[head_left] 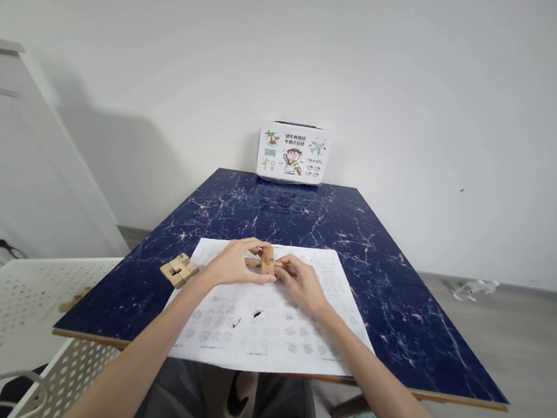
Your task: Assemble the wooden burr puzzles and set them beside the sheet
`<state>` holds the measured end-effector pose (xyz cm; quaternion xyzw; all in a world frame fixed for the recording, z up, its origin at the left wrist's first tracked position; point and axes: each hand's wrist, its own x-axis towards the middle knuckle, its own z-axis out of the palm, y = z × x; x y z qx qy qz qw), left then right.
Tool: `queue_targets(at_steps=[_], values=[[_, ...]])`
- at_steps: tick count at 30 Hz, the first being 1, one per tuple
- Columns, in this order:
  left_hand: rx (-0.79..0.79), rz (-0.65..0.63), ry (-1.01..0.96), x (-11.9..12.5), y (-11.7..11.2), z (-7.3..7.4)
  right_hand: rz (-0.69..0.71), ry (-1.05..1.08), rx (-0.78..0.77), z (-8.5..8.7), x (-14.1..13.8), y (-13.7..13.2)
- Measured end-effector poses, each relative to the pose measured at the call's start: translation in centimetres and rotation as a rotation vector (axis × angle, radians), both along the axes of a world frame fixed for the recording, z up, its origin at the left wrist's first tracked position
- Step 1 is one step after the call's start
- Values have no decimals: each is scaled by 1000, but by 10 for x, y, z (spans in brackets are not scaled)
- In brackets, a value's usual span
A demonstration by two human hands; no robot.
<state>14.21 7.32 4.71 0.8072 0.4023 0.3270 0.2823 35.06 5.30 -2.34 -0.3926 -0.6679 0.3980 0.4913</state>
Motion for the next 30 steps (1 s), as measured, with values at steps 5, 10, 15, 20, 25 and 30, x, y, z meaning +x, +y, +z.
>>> queue_targets(at_steps=[5,10,15,20,25,30], values=[[-23,24,-70,-1,-3,-10,31,35,-38,0,-1,0],[13,-4,-21,-3,0,-8,14,-6,14,3,0,-3],[64,-45,123,-7,3,-1,5,-54,57,6,0,-8],[68,-55,176,-9,4,-8,14,-45,59,4,1,-8],[71,-36,131,-8,4,-17,42,-36,47,4,3,-7],[60,-66,127,-6,0,-14,50,-160,110,6,8,-10]])
